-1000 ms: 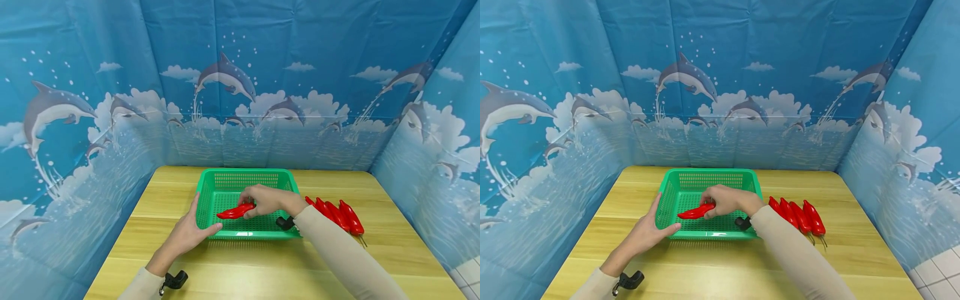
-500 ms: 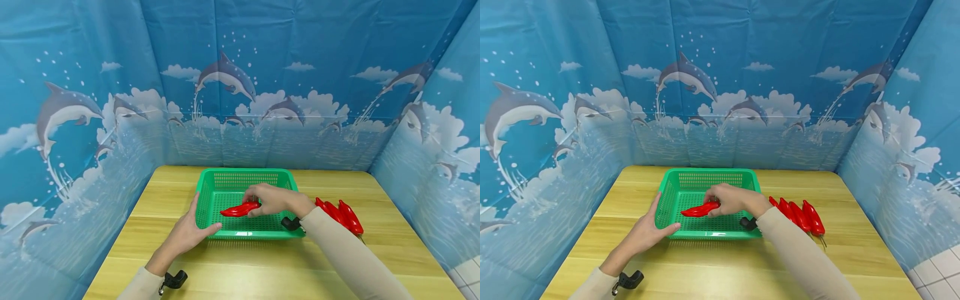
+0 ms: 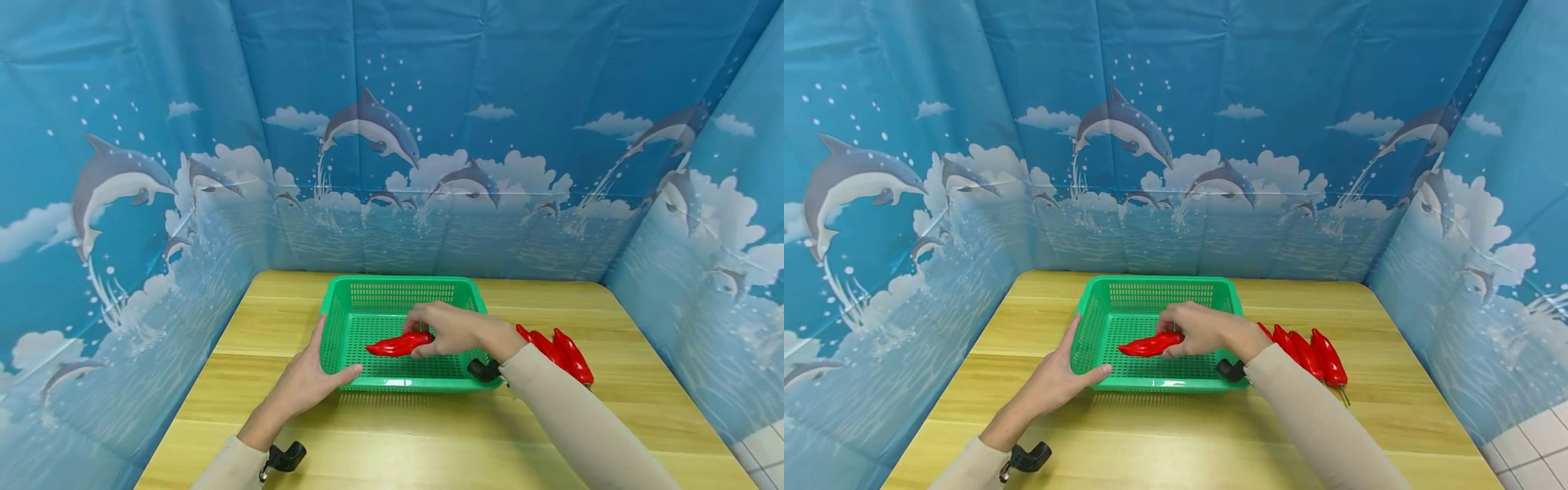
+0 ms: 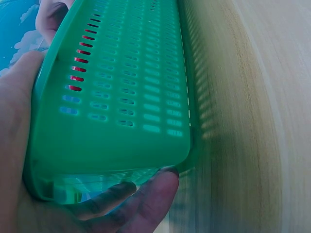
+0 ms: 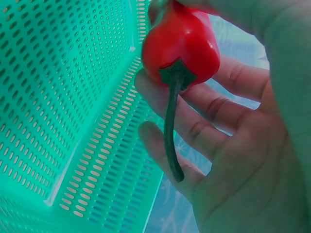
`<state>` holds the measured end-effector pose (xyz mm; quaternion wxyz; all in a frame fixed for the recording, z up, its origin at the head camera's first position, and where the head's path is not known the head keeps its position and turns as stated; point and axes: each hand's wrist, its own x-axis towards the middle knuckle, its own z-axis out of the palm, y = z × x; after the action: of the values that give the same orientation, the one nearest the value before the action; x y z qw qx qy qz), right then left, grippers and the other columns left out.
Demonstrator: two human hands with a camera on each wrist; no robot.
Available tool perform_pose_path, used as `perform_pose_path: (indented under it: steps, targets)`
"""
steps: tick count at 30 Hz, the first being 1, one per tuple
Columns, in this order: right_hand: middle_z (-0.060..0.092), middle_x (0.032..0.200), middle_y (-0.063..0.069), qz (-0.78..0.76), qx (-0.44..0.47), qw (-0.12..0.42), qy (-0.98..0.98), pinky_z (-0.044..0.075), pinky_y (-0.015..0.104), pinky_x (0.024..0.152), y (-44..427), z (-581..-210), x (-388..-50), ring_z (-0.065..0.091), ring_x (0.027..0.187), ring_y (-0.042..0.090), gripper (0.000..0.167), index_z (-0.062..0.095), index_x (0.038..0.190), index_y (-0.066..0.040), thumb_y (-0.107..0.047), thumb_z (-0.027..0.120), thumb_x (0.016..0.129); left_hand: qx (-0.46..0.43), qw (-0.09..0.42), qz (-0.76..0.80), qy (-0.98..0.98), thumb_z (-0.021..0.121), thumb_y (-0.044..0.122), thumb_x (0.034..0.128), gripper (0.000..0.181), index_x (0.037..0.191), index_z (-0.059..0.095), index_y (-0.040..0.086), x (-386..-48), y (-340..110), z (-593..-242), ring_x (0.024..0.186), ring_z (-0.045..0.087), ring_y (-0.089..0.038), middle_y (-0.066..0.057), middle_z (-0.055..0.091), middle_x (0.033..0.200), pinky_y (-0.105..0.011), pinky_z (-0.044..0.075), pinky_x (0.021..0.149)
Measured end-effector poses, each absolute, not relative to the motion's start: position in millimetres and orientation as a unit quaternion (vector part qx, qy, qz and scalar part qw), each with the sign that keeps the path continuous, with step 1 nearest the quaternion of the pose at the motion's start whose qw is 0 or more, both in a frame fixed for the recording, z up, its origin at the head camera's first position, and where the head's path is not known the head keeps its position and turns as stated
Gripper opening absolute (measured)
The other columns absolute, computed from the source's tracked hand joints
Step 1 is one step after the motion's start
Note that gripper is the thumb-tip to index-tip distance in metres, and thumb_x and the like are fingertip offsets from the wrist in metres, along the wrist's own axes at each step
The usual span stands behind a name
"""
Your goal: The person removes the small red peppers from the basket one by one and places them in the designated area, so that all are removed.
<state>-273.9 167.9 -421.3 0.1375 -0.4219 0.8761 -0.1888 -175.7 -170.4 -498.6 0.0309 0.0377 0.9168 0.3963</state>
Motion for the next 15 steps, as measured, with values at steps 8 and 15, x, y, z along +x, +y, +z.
perform_pose_path:
  steps: [8, 15]
  targets:
    - [0.072, 0.120, -0.005, -0.200, -0.438, 0.124, 0.868, 0.055, 0.029, 0.084, 175, -421, -271, 0.064, 0.094, 0.009, 0.030, 0.078, 0.128, -0.016, -0.028, 0.090, 0.104, 0.036, 0.029, 0.396, 0.917, 0.085, 0.074, 0.0971, 0.134, 0.190, -0.002, 0.031, -175, -169, -498, 0.157, 0.058, -0.060, -0.029, 0.040, 0.186, -0.079, 0.057, 0.116]
    - [0.073, 0.121, -0.004, -0.204, -0.444, 0.114, 0.865, 0.055, 0.029, 0.085, 182, -419, -268, 0.065, 0.095, 0.012, 0.028, 0.078, 0.129, -0.015, -0.027, 0.088, 0.105, 0.032, 0.031, 0.397, 0.917, 0.085, 0.074, 0.0969, 0.134, 0.190, -0.002, 0.030, -176, -169, -497, 0.156, 0.060, -0.060, -0.031, 0.042, 0.184, -0.079, 0.057, 0.115]
